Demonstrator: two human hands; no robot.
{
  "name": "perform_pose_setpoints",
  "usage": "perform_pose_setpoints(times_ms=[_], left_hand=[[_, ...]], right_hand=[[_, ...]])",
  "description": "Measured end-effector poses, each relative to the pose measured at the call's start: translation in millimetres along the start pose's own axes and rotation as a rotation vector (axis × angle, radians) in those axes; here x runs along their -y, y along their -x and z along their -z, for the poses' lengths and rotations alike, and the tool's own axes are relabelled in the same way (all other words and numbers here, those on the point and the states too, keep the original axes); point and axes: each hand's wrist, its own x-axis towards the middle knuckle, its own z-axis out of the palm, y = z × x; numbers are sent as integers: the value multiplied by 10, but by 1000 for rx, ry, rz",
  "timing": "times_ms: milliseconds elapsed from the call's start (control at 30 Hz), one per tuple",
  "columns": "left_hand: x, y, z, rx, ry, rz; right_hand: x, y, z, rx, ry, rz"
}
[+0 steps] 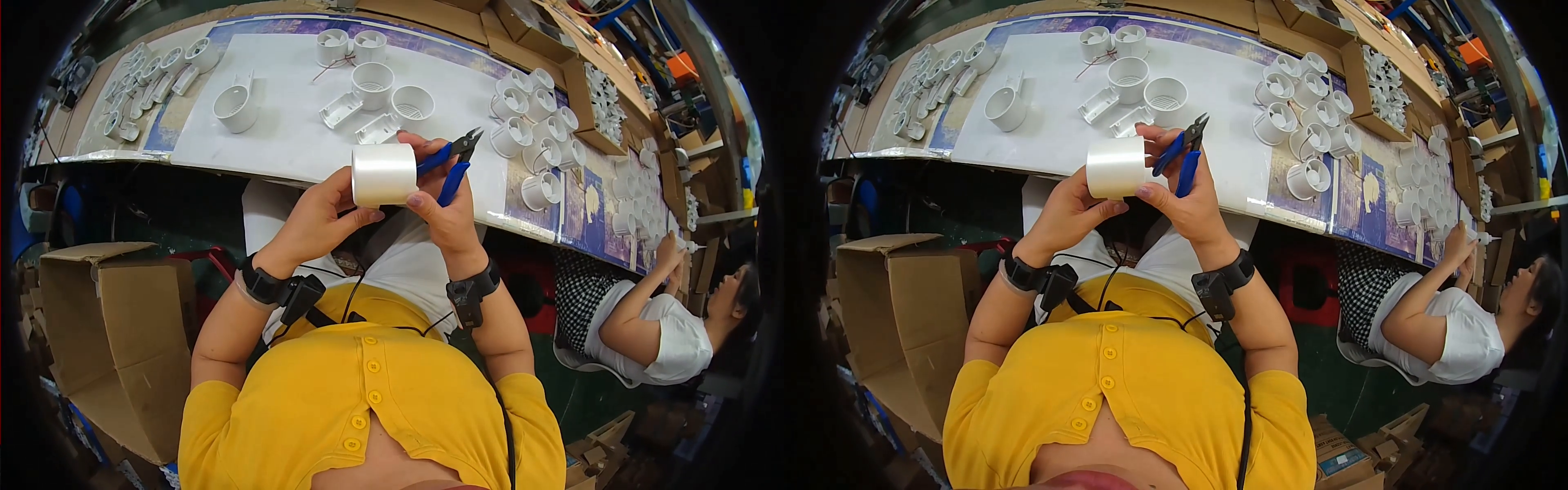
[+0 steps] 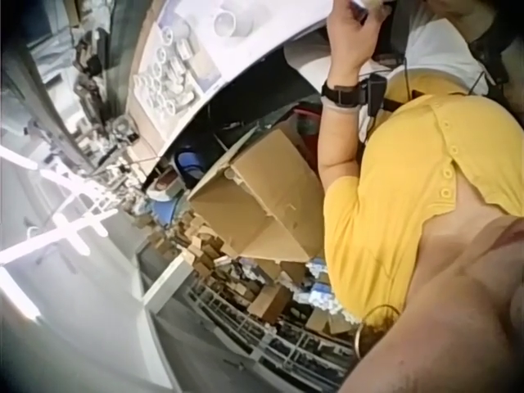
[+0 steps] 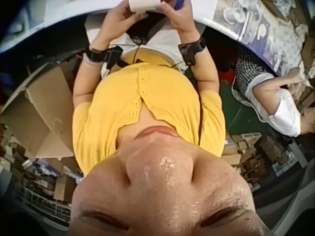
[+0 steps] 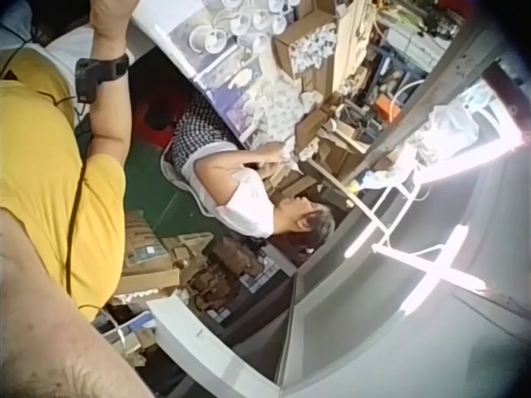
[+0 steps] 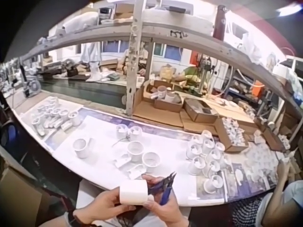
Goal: The person picks up a white plastic housing and a fan component, trims the plastic with shears, and inserts the fan into the housing. They thread the wires through the assembly by hand, press the parts together, and place the completed unit onto the table.
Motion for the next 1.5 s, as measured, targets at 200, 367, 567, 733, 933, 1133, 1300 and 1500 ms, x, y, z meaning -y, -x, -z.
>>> perform_pose_setpoints(times_ms=[200,367,567,733,933,1133,1300,1500], left_hand=[[30,23,46,-9,-113,-31],[-95,-15,149,-258,-706,-362],[-171,-99,213,-439,-1219,-773],[-160,-83,176,-454,-1281,-801],[-175,-82,183,-503,-1179,-963],[-145,-78,210,-472,-1172,-991],[-160,-36,207,-424,-1246,-881],[-119,23,105,-384,-1009,-570]], right_hand=[[82,0,-65,-83,-39,-67],[117,33,49,-110,5,-76],[161,133,6,-84,333,-21],[89,137,-29,-79,537,37],[-40,120,93,-39,377,105],[-88,121,170,-32,241,57],[-27,114,177,-41,250,25],[134,8,168,-46,192,-10]])
